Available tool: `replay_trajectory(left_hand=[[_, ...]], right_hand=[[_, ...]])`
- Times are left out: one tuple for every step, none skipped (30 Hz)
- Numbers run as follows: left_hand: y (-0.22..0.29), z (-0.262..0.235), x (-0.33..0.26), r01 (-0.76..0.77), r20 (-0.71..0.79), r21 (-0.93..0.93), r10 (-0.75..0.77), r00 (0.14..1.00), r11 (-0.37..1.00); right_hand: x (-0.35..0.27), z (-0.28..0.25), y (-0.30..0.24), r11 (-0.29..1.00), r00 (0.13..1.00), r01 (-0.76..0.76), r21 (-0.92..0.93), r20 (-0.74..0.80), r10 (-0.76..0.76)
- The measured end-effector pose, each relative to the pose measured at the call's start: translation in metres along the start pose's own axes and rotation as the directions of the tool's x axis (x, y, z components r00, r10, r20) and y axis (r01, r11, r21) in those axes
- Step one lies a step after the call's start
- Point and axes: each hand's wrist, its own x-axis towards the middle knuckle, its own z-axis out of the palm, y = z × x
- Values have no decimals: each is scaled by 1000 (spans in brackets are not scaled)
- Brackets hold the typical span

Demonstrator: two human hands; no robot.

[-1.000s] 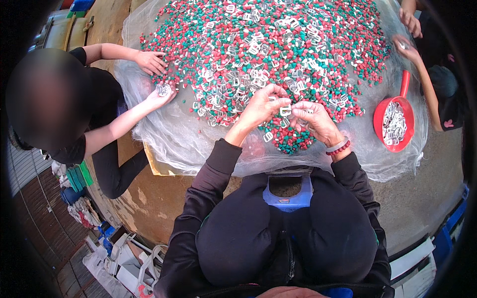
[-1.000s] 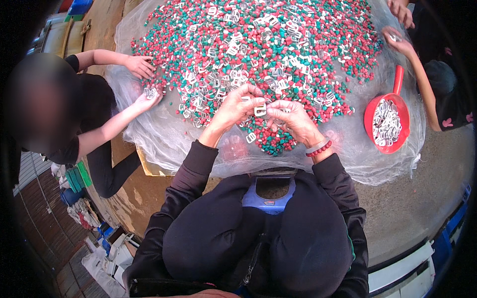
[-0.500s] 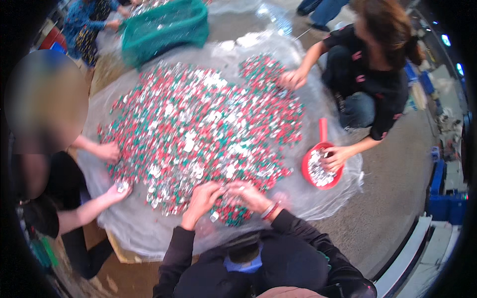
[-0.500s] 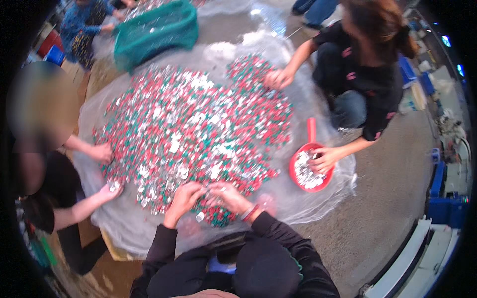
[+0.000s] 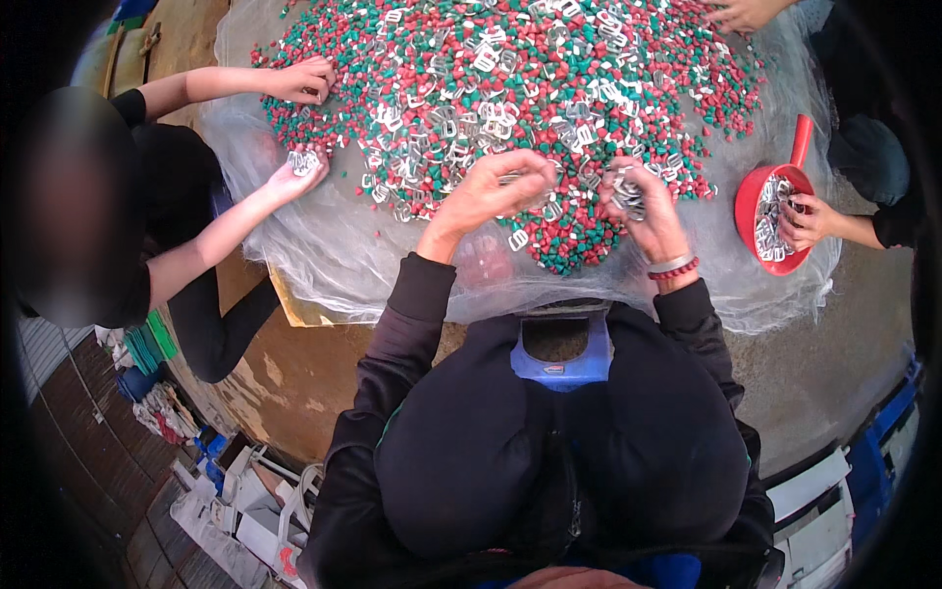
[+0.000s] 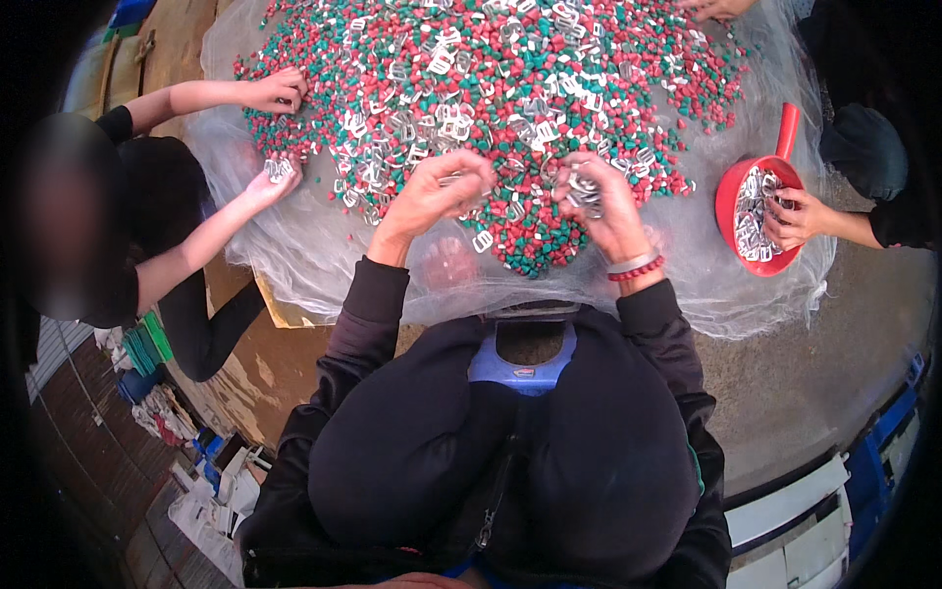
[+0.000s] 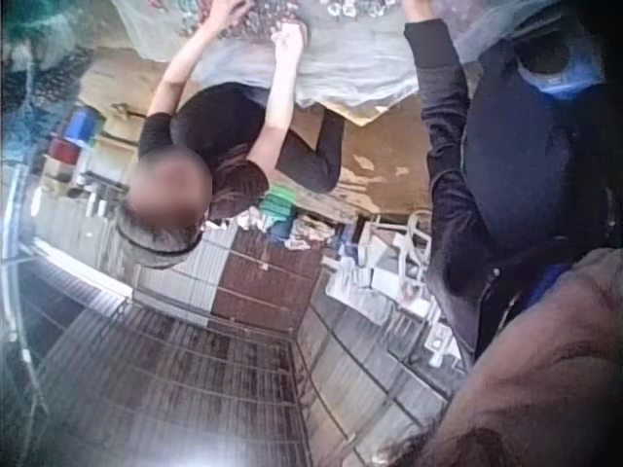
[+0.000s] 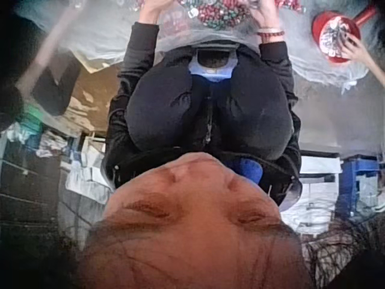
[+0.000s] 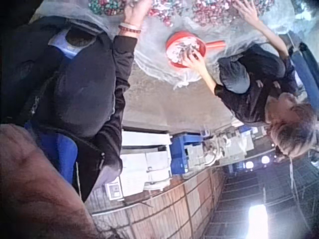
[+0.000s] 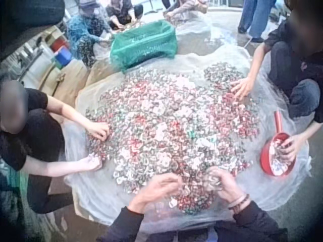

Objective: The person sits cross-legged at a table and sorts a large pile of red, green, and white plastic bottle caps by hand. They pick individual caps from the pile and place them into a red dustpan held by a coworker.

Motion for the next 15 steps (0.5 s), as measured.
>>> replay_trajectory(left_hand=[[0, -1, 2, -78, 71, -187, 93, 993, 979], [0, -3, 3, -104, 92, -340, 143, 985, 935], [-4, -3, 5, -65, 84, -291, 93, 992, 955], [-8, -2, 6, 24, 49, -213, -14, 999, 977], [-16, 2, 8, 61, 87, -121, -50, 995, 991], [-24, 4, 8, 253, 77, 37, -255, 964, 967], [-35, 11, 11, 106, 108, 233, -134, 985, 967], [-46, 18, 13, -71, 162, 413, 4, 987, 908], [-56, 23, 13, -68, 118, 676, -16, 993, 734], [-65, 28, 9, -162, 88, 850, 168, 982, 502], [-73, 33, 10, -92, 21, 914, 182, 983, 394], [-79, 35, 10, -3, -48, 958, 172, 984, 285], [-83, 35, 11, -25, -29, 964, 198, 980, 264], [-84, 34, 11, -44, -11, 968, 217, 976, 247], [-83, 31, 12, -60, 5, 972, 235, 972, 228]], right_hand=[[-3, -4, -11, 998, 996, 20, 65, 84, -26], [-7, -9, -22, 995, 987, 31, 96, 156, -46], [-9, -12, -31, 998, 980, 45, 46, 189, -53], [-10, -15, -37, 996, 971, 84, 10, 225, -84], [-10, -18, -41, 995, 967, 90, -35, 241, -79], [-8, -20, -42, 969, 987, 86, -232, 154, -50], [-4, -21, -40, 902, 996, 56, -427, 84, -23], [0, -24, -38, 799, 998, -9, -601, -55, -30], [4, -24, -29, 638, 993, 59, -768, -17, -113], [16, -20, -16, 177, 938, 246, -953, 189, -291], [17, -20, -6, -76, 876, 365, -928, 370, -309], [20, -20, 4, -344, 827, 388, -855, 488, -280], [24, -19, 11, -412, 821, 383, -827, 509, -258], [28, -19, 17, -478, 842, 361, -800, 501, -203], [29, -19, 20, -520, 811, 372, -769, 541, -221]])
